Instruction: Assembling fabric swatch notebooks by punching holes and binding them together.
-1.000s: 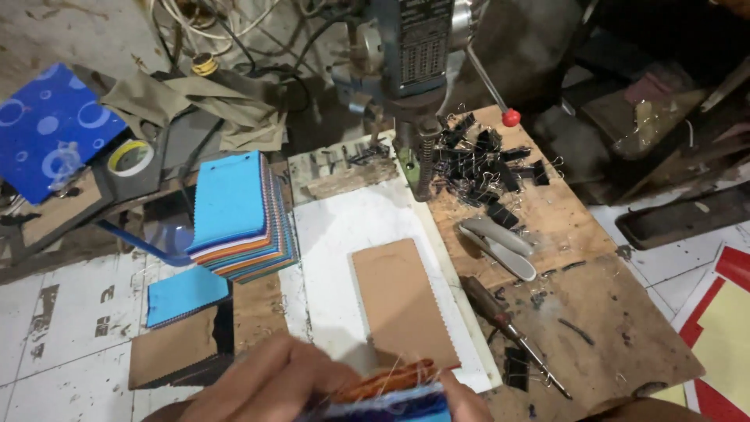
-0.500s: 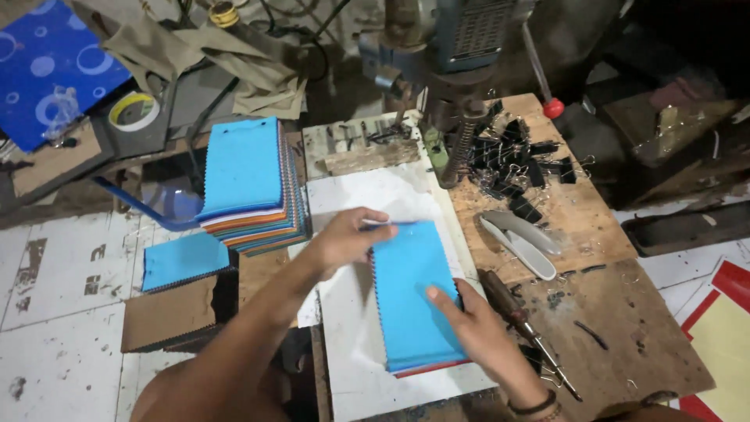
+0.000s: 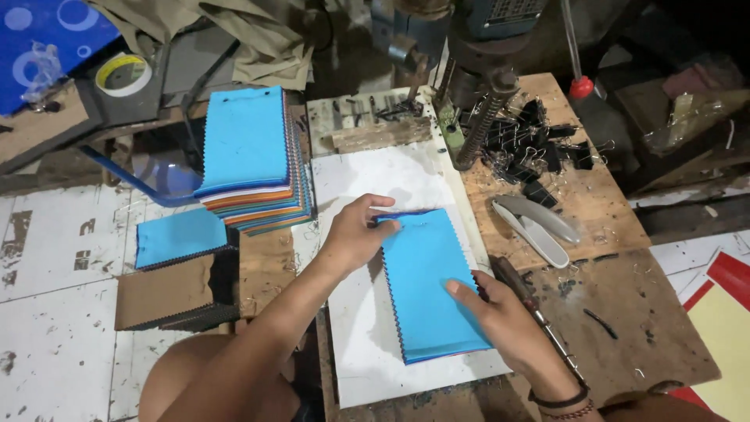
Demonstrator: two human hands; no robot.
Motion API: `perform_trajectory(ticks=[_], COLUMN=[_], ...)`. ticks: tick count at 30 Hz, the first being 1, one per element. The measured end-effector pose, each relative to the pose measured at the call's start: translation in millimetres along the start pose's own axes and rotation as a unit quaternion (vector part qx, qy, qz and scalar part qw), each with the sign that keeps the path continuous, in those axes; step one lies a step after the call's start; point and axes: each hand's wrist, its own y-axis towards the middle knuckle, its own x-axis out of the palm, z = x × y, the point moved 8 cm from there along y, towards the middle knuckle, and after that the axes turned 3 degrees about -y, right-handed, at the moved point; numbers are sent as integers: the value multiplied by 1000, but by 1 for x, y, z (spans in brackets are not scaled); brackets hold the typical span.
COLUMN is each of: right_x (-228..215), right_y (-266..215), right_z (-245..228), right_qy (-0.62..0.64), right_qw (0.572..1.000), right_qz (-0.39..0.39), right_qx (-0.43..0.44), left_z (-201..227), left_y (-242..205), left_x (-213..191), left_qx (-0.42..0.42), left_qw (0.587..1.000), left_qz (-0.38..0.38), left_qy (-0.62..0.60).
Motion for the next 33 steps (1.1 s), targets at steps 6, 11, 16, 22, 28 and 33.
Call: perform_trajectory(ticks=[6,11,16,22,28,33], right_x=[2,3,1,-22,-26,-30], right_y=[-8,3,-8,-8,6,-7], right_z=[0,8,5,-6,6,1], right_qy=[-20,-36,5,-243,-219,-204], right_qw=[1000,999,1000,964,965,971], right_qz=[0,8,-11,30,48,65], right_qx=[5,-24,5,-101,-138,-103], left_z=[2,7,12,5,11,-2], left_y=[1,-1,-6,-4,-13,-28], left_x=[2,4,4,5,5,2], left_qx=[60,90,104,132,121,154], left_qw=[998,995,992,989,991,984], left_qz=[26,35,64,60,63,89], left_qy=[-2,-7,-25,12,12,-11])
